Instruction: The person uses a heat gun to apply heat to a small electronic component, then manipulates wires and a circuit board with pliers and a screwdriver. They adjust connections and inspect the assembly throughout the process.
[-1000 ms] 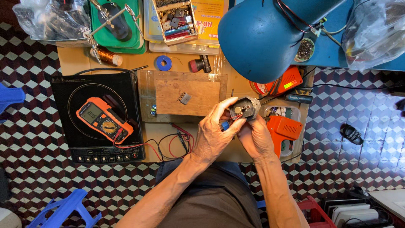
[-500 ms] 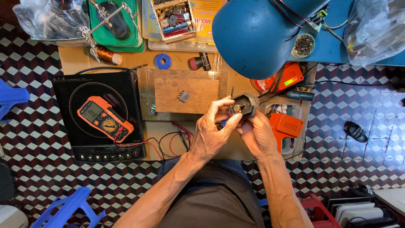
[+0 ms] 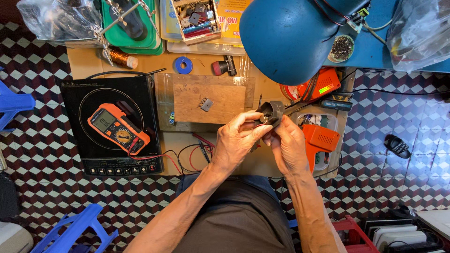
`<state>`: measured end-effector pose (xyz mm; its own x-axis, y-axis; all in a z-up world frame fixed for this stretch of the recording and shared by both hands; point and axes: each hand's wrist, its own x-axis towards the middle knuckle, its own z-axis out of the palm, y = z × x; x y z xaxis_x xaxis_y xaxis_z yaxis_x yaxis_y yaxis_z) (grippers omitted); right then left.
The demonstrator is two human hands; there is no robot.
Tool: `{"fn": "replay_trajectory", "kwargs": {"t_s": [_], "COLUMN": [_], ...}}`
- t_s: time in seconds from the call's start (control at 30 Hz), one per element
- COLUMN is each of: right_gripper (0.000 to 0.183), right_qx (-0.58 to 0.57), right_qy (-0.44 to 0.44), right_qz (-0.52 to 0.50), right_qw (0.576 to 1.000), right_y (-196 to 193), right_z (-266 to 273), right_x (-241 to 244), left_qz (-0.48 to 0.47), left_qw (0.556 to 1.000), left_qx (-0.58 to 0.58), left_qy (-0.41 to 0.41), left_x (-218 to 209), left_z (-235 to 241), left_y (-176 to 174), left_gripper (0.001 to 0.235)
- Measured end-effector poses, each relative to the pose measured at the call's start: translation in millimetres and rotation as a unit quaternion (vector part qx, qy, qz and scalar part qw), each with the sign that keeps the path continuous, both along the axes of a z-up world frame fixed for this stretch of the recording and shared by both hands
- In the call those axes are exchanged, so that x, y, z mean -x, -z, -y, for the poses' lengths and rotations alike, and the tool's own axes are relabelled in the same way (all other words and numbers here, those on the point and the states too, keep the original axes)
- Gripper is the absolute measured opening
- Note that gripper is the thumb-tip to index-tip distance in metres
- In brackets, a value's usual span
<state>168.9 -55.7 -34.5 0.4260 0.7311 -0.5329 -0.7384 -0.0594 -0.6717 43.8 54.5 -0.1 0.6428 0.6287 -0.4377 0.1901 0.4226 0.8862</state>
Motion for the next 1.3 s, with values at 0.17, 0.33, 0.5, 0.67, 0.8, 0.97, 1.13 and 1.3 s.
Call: {"fn": "replay_trajectory", "kwargs": {"t_s": [0.17,0.33,0.5,0.67,0.8,0.97,1.13,1.3], "right_gripper": [0.018,0.02,0.019,0.018,0.012,0.012,0.015,0.02], "right_qx": [0.014,0.001,-0.004,0.013,0.051,0.165,0.104,0.138], "right_qy": [0.005,-0.005,-0.011,-0.003,-0.021,-0.086,-0.161,-0.172], "right_qz": [-0.009,-0.02,-0.037,-0.042,0.088,0.348,0.535,0.375], "right_qw": [1.0,1.0,0.999,0.999,0.995,0.919,0.823,0.9], "right_y": [-4,-5,-3,1,-3,-23,-52,-61], "right_z": [-3,-4,-2,-3,-11,-31,-48,-58], "right_x": [0,-2,-4,-3,-1,14,30,41], "left_qz": [-0.014,-0.007,0.013,0.004,-0.011,0.112,0.137,0.131], "left_qw": [1.0,1.0,0.998,0.998,0.995,0.971,0.944,0.95], "left_qx": [0.017,-0.016,-0.046,-0.06,0.097,0.189,0.276,0.25], "left_qy": [0.002,-0.013,-0.029,-0.034,-0.032,-0.093,-0.118,-0.136], "left_x": [0,-1,-1,0,4,13,39,49], "left_z": [-2,0,2,5,6,0,-7,-9], "left_y": [-2,-2,4,15,28,33,18,14], "left_gripper": [0.039,0.042,0.044,0.043,0.045,0.039,0.042,0.044]}}
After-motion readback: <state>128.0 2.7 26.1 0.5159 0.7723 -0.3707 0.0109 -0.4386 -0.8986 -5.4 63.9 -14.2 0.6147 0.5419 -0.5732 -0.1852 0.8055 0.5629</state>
